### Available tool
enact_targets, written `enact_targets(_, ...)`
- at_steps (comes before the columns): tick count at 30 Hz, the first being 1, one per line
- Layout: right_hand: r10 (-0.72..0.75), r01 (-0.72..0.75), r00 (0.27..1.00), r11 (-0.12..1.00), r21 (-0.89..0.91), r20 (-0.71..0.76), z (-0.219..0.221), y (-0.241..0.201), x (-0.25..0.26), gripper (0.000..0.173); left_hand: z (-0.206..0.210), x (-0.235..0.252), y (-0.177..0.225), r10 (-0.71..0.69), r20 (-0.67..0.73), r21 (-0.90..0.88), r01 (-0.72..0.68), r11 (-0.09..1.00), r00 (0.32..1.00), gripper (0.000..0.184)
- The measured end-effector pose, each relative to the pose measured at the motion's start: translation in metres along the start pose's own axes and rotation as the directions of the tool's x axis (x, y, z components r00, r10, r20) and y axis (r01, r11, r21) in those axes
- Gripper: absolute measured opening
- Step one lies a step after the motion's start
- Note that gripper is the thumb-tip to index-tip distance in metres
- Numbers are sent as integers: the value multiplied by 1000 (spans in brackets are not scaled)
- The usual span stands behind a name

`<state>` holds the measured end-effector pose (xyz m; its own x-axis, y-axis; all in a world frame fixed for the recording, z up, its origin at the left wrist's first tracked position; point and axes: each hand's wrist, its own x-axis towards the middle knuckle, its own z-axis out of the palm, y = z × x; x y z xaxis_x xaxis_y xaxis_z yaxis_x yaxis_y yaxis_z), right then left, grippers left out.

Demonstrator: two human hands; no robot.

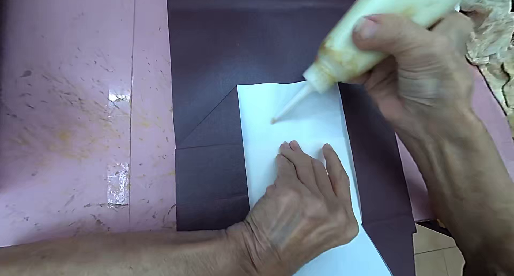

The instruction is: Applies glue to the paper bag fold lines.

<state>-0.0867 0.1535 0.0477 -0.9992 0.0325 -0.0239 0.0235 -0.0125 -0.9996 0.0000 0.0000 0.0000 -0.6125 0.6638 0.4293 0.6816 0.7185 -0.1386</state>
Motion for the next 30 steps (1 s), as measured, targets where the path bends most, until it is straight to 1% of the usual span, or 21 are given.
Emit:
enact_targets(2, -8, 6, 995, 1000, 22, 97, 4, 5, 6, 18, -1, 1, 5, -11, 35, 10, 11, 1000, 999, 35)
enact_targets(3, -29, 25, 995, 999, 45, 91, 8, 9, 17, 21, 0, 1, 7, -13, 51, 24, 12, 1000, 999, 37)
enact_targets(4, -53, 51, 998, 996, 74, 25, 16, 14, 34, 23, 0, 1, 8, -14, 61, 42, 11, 999, 998, 39)
enact_targets(6, -98, 100, 995, 994, 54, -24, 19, 17, 45, 23, 1, 1, 11, -11, 65, 66, 7, 998, 998, 41)
enact_targets(8, -133, 134, 991, 989, -61, 11, 6, 13, 31, 20, 2, 2, 14, -16, 75, 77, 10, 997, 997, 42)
enact_targets(10, -193, 185, 980, 975, -127, -54, -5, 10, 38, 25, 2, 2, 16, -13, 98, 77, 6, 997, 995, 44)
enact_targets(12, -240, 225, 968, 960, -165, -78, -19, 8, 37, 29, 2, 2, 18, -5, 115, 74, -4, 997, 993, 46)
enact_targets(15, -316, 295, 941, 941, -164, -118, -36, 4, 29, 35, 4, 1, 22, -17, 115, 95, 6, 996, 993, 47)
enact_targets(17, -355, 337, 920, 933, -126, -168, -48, 1, 21, 30, 5, 0, 23, -19, 129, 99, 7, 995, 992, 48)
enact_targets(19, -375, 351, 897, 926, -140, -234, -62, -1, 13, 21, 6, 0, 25, -28, 121, 102, 16, 995, 992, 48)
enact_targets(21, -370, 333, 895, 926, -175, -251, -77, 1, -1, 20, 6, 0, 26, -32, 115, 111, 19, 994, 993, 48)
enact_targets(22, -351, 312, 907, 931, -190, -230, -83, 3, -11, 22, 7, 0, 26, -28, 115, 112, 16, 994, 993, 48)
enact_targets(23, -359, 320, 899, 929, -184, -250, -88, 6, -14, 26, 7, -1, 26, -28, 113, 115, 15, 993, 993, 48)
enact_targets(25, -405, 352, 858, 911, -213, -315, -94, 14, 2, 39, 8, -1, 27, -30, 109, 124, 17, 992, 994, 47)
enact_targets(28, -432, 391, 844, 901, -188, -316, -91, 19, 2, 51, 9, -2, 27, -37, 112, 129, 22, 991, 993, 47)
enact_targets(30, -442, 403, 845, 896, -185, -301, -90, 20, -8, 49, 8, -2, 27, -36, 114, 127, 22, 992, 993, 47)
